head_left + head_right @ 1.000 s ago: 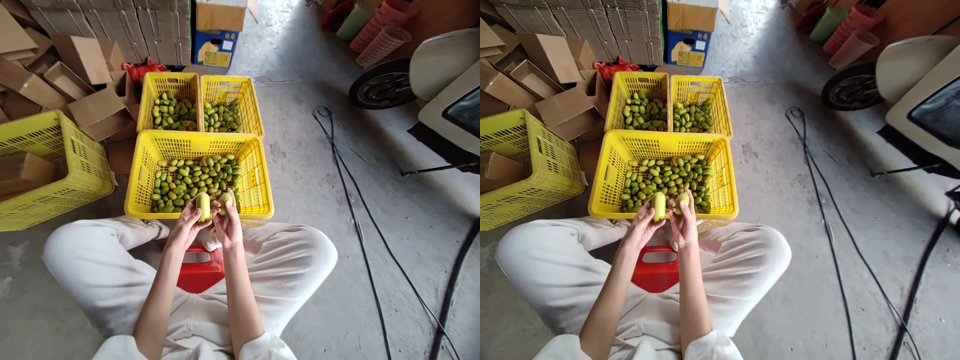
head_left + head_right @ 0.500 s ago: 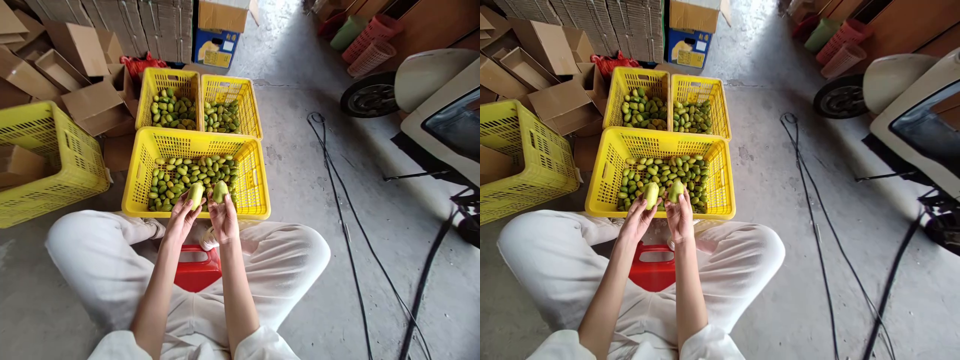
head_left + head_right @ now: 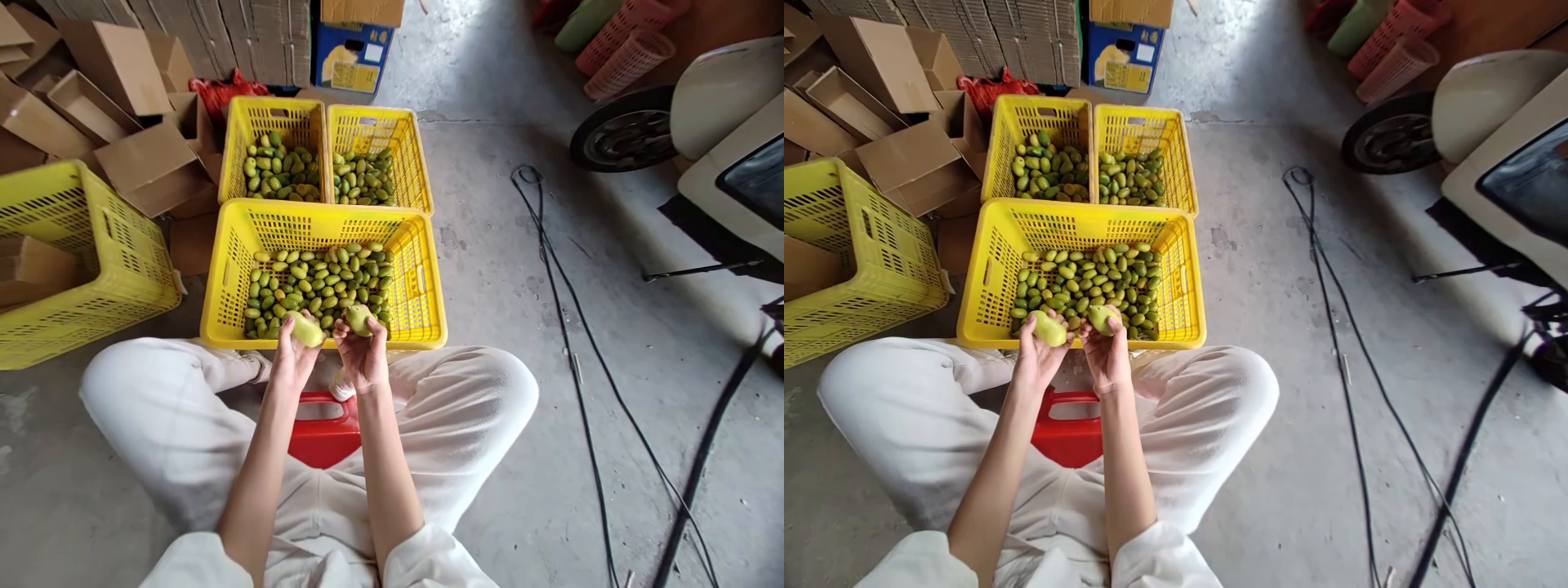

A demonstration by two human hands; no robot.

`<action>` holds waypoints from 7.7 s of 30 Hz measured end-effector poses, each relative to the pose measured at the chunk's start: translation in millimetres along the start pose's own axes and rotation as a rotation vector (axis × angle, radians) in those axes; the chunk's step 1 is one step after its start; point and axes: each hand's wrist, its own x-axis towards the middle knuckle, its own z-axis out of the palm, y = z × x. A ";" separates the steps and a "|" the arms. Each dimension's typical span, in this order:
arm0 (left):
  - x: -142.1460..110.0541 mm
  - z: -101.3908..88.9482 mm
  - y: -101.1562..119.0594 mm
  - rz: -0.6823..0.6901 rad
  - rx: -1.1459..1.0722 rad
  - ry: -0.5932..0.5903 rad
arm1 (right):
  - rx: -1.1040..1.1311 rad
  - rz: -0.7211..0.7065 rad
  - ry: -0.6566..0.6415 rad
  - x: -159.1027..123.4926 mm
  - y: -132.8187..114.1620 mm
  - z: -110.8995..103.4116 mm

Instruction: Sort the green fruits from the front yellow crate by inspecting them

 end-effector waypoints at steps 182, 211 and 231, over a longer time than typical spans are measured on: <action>17.7 -33.2 10.1 -0.007 0.267 -0.214 | -0.171 0.120 -0.156 5.0 -12.2 -31.4; 19.9 -38.3 4.8 -0.085 0.336 -0.331 | -0.264 0.139 0.004 10.5 -5.4 -35.7; 23.9 -41.2 6.4 -0.061 0.352 -0.162 | -0.313 0.063 0.005 12.1 -6.4 -38.6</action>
